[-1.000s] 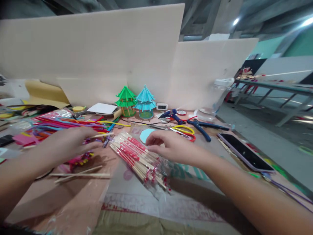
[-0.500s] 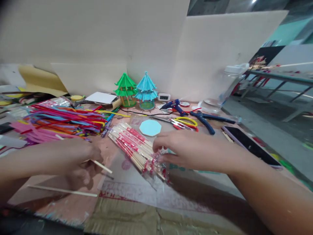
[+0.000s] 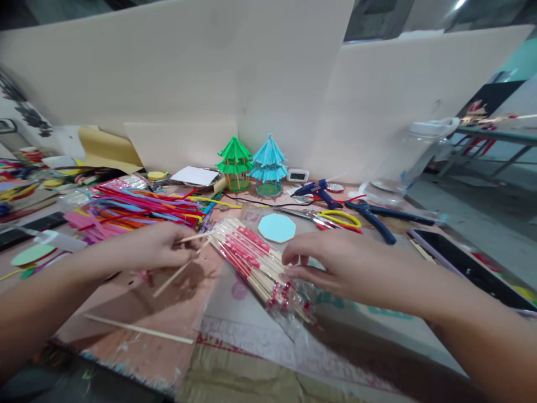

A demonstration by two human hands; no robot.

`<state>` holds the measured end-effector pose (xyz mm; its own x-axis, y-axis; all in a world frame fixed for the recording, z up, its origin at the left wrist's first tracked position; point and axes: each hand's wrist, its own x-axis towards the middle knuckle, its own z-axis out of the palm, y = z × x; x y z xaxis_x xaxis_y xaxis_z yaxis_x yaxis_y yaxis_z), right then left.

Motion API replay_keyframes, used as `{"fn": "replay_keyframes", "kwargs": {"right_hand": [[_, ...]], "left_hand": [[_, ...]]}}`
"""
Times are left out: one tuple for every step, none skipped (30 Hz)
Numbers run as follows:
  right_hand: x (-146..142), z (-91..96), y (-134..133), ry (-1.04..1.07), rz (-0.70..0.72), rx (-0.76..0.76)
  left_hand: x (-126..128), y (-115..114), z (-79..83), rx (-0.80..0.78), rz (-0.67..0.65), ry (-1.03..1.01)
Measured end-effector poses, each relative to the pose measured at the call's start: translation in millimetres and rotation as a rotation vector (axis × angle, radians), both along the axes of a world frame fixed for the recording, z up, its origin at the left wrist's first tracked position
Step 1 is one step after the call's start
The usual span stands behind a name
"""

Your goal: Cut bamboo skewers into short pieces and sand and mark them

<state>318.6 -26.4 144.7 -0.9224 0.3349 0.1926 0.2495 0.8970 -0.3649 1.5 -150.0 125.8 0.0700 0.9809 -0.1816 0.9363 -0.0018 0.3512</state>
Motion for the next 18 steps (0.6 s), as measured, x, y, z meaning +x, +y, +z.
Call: {"fn": "replay_keyframes", "kwargs": {"right_hand": [[-3,1.1,-2,-0.010,-0.007,-0.019],[-6,2.0,-4,0.000,-0.026,-0.051],[-9,2.6,-5,0.038,-0.057,-0.097],[-12,2.6,-7,0.106,-0.097,-0.154],[-15,2.1,-7,0.165,-0.121,-0.231],[-18,0.8,-7,0.221,-0.130,-0.319],[-20,-1.2,-6,0.265,-0.116,-0.418],[-21,-3.9,-4,0.304,-0.093,-0.518],[-23,-6.9,-2,0.353,-0.069,-0.610],[-23,-10.2,1,0.380,-0.050,-0.691],[-24,-13.5,4,0.426,-0.038,-0.753],[-24,-16.6,7,0.451,-0.030,-0.793],[-24,-19.3,9,0.481,-0.035,-0.811],[-24,-21.6,11,0.511,-0.047,-0.815],[-24,-23.4,12,0.533,-0.061,-0.802],[-24,-24.7,12,0.554,-0.076,-0.777],[-25,-25.8,12,0.569,-0.084,-0.751],[-26,-26.6,11,0.578,-0.083,-0.730]], "left_hand": [[7,7,9.4,0.030,-0.015,-0.158],[16,15,17.9,0.070,-0.034,-0.302],[25,23,24.9,0.100,-0.048,-0.419],[35,32,30.5,0.128,-0.052,-0.509],[46,40,34.5,0.153,-0.051,-0.584],[58,47,37.2,0.176,-0.047,-0.650],[69,55,38.8,0.200,-0.043,-0.709],[80,61,39.4,0.222,-0.046,-0.763],[90,67,39.3,0.238,-0.055,-0.813],[99,72,38.6,0.242,-0.067,-0.858],[106,77,37.4,0.242,-0.082,-0.899],[112,81,35.9,0.241,-0.100,-0.936],[117,84,33.9,0.243,-0.118,-0.972],[121,87,31.7,0.249,-0.138,-1.004],[123,89,29.1,0.258,-0.155,-1.032],[125,91,26.3,0.265,-0.168,-1.056],[126,93,23.3,0.268,-0.173,-1.080],[127,94,20.4,0.257,-0.174,-1.104]]}}
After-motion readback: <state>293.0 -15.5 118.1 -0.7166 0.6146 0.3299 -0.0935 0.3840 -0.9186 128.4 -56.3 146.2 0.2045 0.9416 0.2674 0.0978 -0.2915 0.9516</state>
